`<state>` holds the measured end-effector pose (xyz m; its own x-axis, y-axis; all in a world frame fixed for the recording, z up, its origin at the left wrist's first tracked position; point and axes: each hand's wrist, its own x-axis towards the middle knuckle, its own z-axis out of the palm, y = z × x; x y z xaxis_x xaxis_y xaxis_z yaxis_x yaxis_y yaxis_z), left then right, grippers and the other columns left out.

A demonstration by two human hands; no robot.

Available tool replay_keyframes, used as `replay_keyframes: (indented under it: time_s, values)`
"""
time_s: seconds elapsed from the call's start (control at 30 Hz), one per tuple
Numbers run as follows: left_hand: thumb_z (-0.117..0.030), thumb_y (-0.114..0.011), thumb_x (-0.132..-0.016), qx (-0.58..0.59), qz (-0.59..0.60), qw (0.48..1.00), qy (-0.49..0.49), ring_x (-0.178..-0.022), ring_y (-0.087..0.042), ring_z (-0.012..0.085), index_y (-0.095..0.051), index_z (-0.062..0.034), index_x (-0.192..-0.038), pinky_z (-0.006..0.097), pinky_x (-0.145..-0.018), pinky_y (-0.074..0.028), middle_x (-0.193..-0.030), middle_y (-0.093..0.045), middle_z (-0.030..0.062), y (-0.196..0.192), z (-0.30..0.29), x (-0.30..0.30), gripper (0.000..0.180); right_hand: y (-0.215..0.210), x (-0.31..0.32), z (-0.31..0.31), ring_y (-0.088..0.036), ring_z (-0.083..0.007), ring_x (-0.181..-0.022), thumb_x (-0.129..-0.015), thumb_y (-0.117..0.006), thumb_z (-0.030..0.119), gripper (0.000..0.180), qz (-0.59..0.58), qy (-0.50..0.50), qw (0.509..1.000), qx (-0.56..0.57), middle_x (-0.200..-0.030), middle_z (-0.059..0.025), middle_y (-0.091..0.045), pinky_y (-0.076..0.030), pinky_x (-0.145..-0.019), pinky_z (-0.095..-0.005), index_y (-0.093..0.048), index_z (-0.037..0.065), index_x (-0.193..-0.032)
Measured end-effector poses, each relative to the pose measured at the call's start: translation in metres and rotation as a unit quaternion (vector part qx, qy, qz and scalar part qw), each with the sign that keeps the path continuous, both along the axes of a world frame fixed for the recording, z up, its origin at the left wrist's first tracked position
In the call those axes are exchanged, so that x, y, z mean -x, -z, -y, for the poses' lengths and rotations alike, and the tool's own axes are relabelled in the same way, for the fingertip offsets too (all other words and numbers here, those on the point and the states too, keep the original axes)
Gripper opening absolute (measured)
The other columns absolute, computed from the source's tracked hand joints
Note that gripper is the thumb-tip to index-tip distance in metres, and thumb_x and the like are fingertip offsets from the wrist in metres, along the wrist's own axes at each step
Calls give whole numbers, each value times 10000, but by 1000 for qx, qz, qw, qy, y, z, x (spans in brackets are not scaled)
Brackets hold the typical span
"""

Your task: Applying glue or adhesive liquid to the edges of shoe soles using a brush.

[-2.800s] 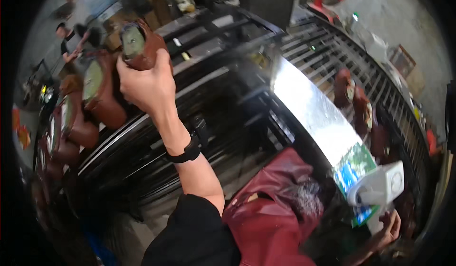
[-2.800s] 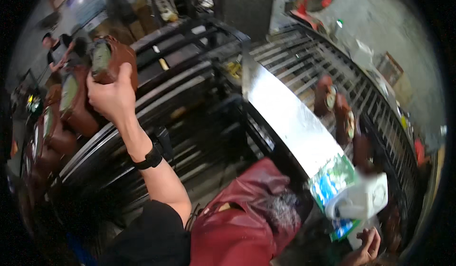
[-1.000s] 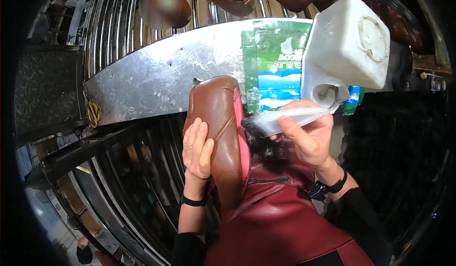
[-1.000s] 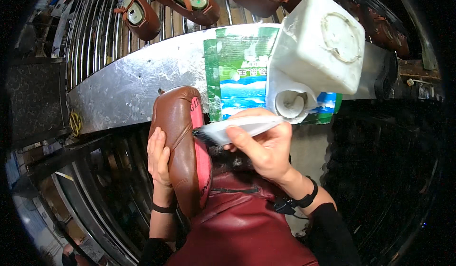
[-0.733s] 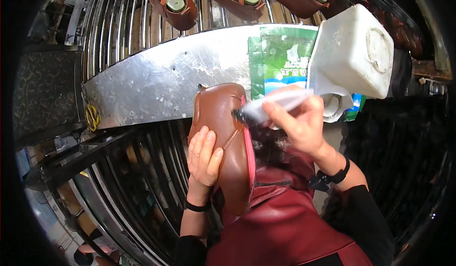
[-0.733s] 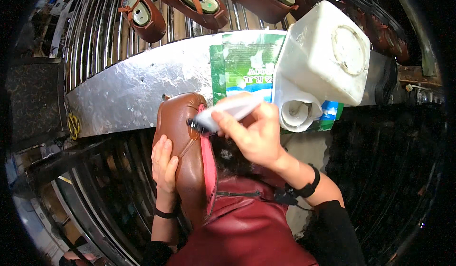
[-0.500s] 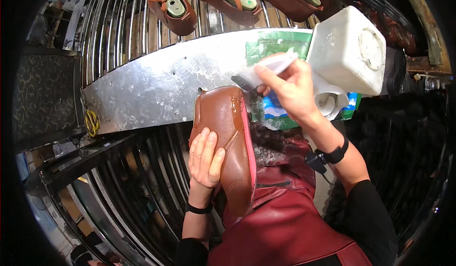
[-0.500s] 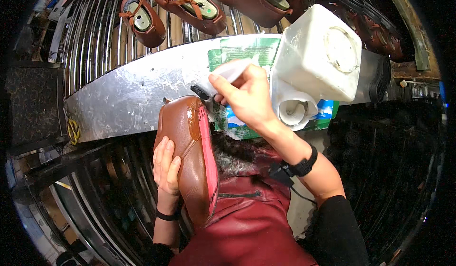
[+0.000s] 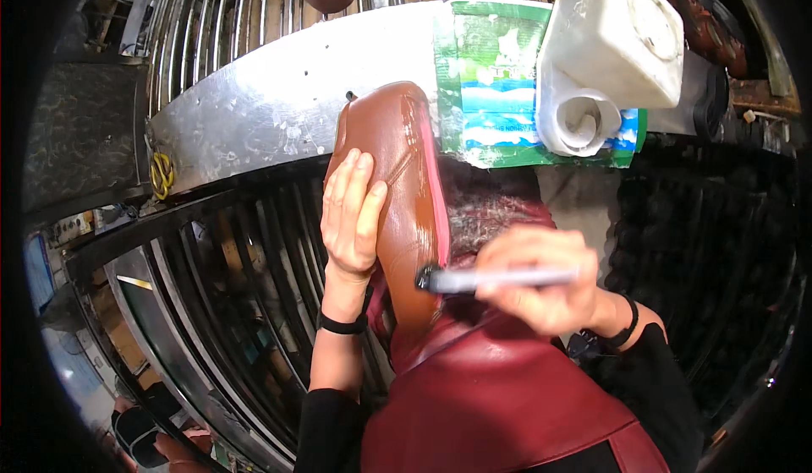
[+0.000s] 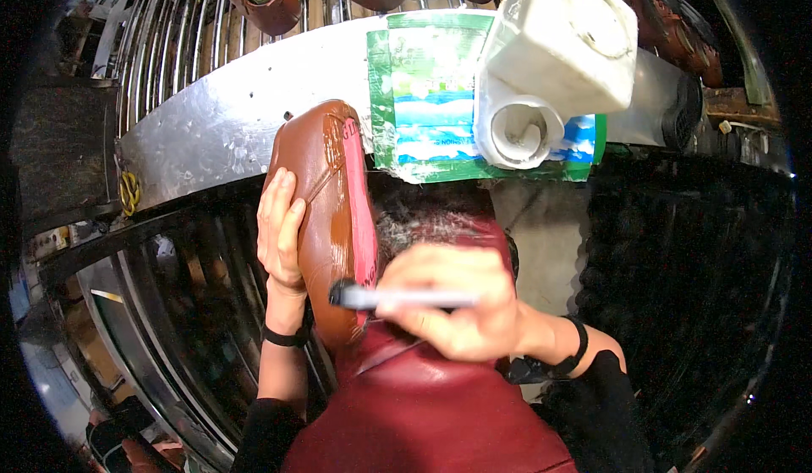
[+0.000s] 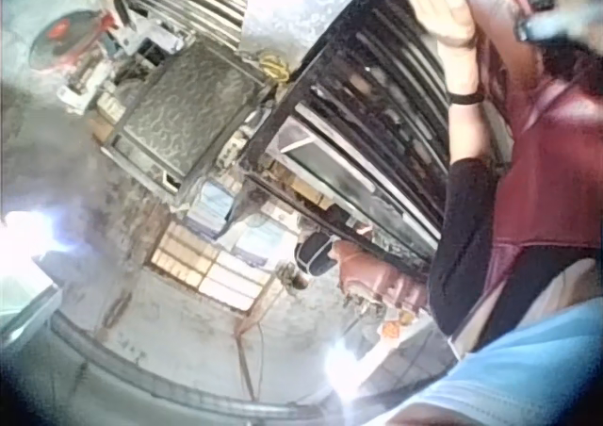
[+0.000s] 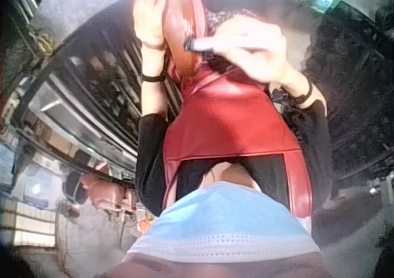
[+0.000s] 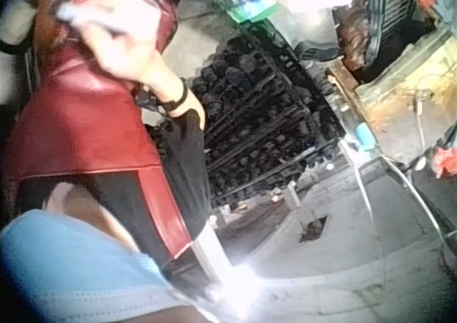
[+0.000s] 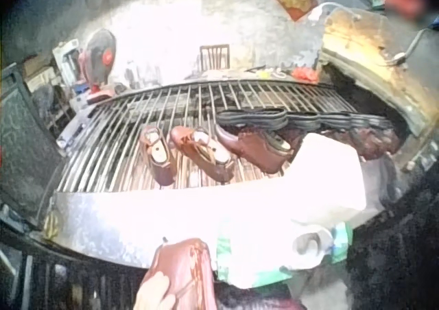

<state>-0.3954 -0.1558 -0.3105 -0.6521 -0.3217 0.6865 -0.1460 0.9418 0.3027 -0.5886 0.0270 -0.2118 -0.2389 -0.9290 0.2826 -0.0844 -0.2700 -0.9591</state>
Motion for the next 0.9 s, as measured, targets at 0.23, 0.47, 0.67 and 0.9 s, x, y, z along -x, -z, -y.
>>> replay_keyframes:
  time_s: [0.23,0.47,0.67,0.9]
  values:
    - [-27,-651,-980,5,20,1000,-19,-1264,-664,457,-610,15,-1298,551,-1073,-546,-1357,-677,269,-14,-9,4,324,-26,-5,-28,-750,-320,-783,-870,-759,-18,198,-80,-38,994,60,-940,-203,-749,-631,-714,-376,-750,-86,-1056]
    - [-30,-648,-979,7,10,1000,-13,-1262,-666,457,-617,16,-1296,547,-1068,-548,-1363,-672,271,-12,-10,8,322,0,17,10,-730,-162,-692,-1036,-702,87,174,301,129,938,-114,-925,-152,-767,-578,-543,-267,-720,-77,-1090]
    - [-15,-669,-973,-2,-8,1000,-8,-1249,-674,457,-609,7,-1272,547,-1062,-558,-1357,-676,271,-1,-7,-3,306,20,19,25,-726,-143,-668,-1036,-713,105,170,269,87,950,-131,-892,-124,-764,-572,-529,-259,-713,-60,-1074]
    - [-7,-682,-968,-6,-9,1000,-4,-1252,-673,456,-612,-3,-1268,543,-1060,-562,-1349,-683,268,1,-6,-2,308,47,36,71,-706,-137,-622,-1023,-729,109,163,205,176,960,-80,-815,-108,-757,-562,-513,-262,-734,-52,-1005]
